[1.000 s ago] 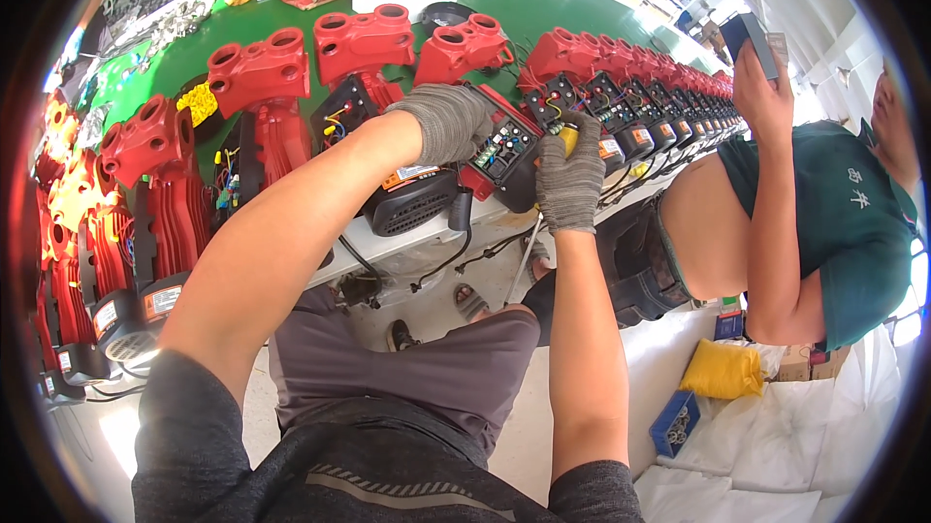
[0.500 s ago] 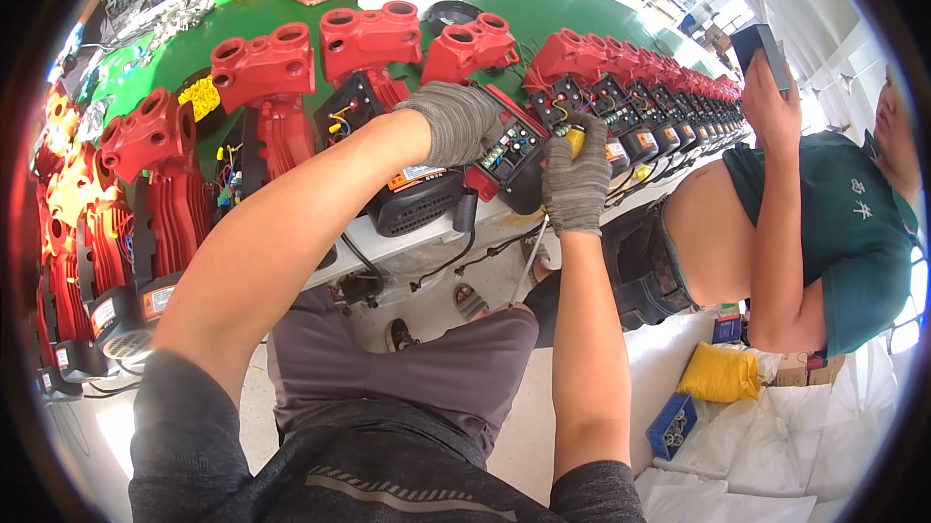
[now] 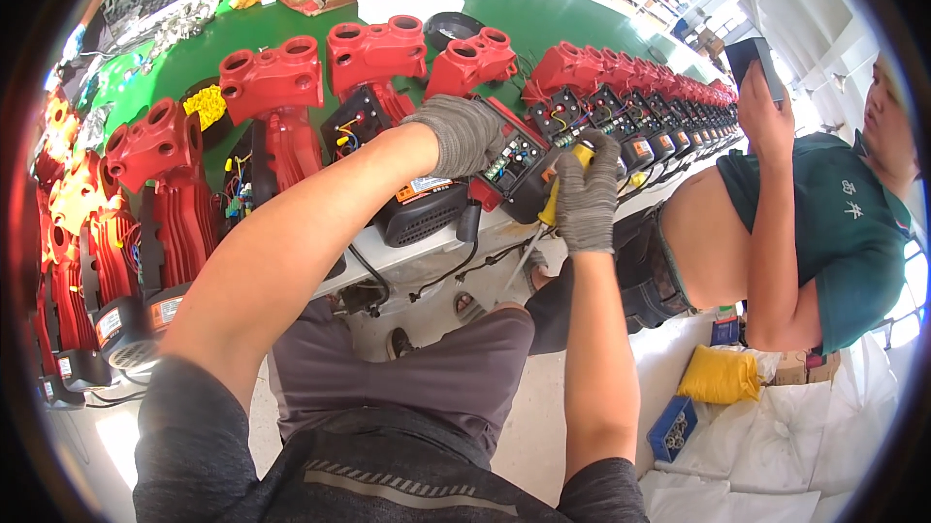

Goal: The person works on the wiring and components of industrial pump motors using a screwdriver and wire cutters, while collaborating with another person at an assembly station.

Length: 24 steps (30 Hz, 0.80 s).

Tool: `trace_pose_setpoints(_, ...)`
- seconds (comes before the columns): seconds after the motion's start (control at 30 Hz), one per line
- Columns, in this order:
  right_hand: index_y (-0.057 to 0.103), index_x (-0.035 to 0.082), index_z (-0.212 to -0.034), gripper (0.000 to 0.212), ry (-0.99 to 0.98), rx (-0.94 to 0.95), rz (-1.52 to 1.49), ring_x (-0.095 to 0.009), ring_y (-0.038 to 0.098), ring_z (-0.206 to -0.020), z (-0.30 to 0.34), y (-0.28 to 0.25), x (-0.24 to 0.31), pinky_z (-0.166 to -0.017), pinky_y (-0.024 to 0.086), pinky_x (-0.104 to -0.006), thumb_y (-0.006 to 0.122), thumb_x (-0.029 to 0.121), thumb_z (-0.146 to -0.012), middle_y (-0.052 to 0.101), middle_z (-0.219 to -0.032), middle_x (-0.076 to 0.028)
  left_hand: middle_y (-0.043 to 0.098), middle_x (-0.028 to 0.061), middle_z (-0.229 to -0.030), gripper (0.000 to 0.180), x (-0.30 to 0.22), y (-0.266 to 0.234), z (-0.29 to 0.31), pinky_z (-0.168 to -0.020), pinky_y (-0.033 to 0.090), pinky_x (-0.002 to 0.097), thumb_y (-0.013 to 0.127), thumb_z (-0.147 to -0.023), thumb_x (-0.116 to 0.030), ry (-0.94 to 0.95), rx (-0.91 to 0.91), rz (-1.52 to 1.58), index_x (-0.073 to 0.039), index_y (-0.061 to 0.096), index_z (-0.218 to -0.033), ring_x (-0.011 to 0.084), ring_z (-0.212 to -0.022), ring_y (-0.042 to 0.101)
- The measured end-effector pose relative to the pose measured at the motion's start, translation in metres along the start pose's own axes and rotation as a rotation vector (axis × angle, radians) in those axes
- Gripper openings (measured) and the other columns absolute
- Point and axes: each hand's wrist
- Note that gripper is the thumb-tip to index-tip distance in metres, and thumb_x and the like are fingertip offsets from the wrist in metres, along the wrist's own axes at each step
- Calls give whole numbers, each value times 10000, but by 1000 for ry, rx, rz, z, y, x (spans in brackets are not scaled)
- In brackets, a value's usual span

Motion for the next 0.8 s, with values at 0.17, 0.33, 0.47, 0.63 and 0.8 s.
trace_pose_setpoints(0.17,412,40,-1387,467,-248,286,-71,-189,618,-1049,21,-40,76,-969,499,-353,638,91,-981,581,-1186,-129,709,173,-842,151,2,6,-4,-694,545,470,648,-812,-145,6,-24,-31,-80,757,-893,361,-787,695)
trace_pose_setpoints(0.33,438,47,-1328,443,-642,263,-45,-305,666,-1060,44,-53,132,-947,542,-439,675,72,-955,587,-1162,-157,721,178,-874,171,0,2,-2,-699,554,464,649,-821,-146,13,-14,-45,-59,754,-926,358,-808,705)
trace_pose_setpoints(0.47,448,88,-1303,464,-780,344,-103,-345,664,-1079,50,-39,135,-946,554,-521,704,26,-921,589,-1165,-174,734,168,-903,186,0,0,2,-702,563,459,652,-821,-139,24,0,-55,-60,759,-951,347,-830,716)
trace_pose_setpoints(0.63,438,102,-1290,458,-852,394,54,-346,662,-1093,54,-26,122,-955,553,-506,664,-45,-920,569,-1184,-182,742,157,-1112,260,-4,-8,1,-799,581,450,655,-847,-120,29,79,-61,-75,771,-1076,334,-989,726)
trace_pose_setpoints(0.8,427,84,-1270,431,-834,359,30,-348,661,-1103,57,-21,117,-956,550,-488,644,-59,-926,562,-1189,-191,734,158,-1144,275,-3,-6,0,-804,579,449,657,-854,-127,32,91,-75,-73,763,-1101,329,-1006,723)
Point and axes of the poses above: each hand's wrist, its own z-axis away from the middle knuckle, its own y-axis out of the palm, x = y × z
